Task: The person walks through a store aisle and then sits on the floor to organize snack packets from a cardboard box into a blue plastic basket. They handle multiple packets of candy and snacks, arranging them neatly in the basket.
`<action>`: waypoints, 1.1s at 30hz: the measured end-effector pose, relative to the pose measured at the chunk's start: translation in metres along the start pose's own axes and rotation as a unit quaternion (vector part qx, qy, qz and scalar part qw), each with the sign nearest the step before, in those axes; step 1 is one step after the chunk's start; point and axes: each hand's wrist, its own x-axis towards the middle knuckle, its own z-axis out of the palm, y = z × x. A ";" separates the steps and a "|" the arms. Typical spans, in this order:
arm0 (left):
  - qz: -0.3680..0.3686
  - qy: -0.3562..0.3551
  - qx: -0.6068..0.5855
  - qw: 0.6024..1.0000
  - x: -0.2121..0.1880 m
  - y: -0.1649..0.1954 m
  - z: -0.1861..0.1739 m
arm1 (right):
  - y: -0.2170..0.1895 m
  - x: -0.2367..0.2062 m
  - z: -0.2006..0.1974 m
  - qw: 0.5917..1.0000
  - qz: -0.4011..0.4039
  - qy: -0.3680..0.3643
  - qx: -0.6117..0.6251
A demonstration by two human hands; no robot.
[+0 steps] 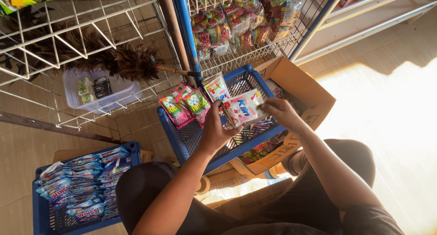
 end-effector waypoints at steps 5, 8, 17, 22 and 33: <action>-0.043 -0.043 -0.049 0.997 -0.004 -0.001 0.004 | -0.015 -0.008 0.013 0.994 -0.003 -0.067 -0.082; -0.044 -0.070 -0.079 0.993 -0.006 0.003 0.005 | -0.032 -0.015 0.023 0.993 -0.108 -0.041 -0.034; -0.061 -0.156 -0.183 0.969 -0.002 0.029 -0.004 | -0.032 -0.018 0.031 0.983 -0.168 -0.075 -0.009; -0.064 -0.221 -0.134 0.964 0.002 0.027 -0.018 | -0.025 -0.019 0.019 0.991 -0.106 -0.072 0.042; -0.198 -0.278 -0.483 0.807 -0.007 -0.025 0.005 | -0.036 -0.024 0.020 0.981 -0.115 -0.148 0.053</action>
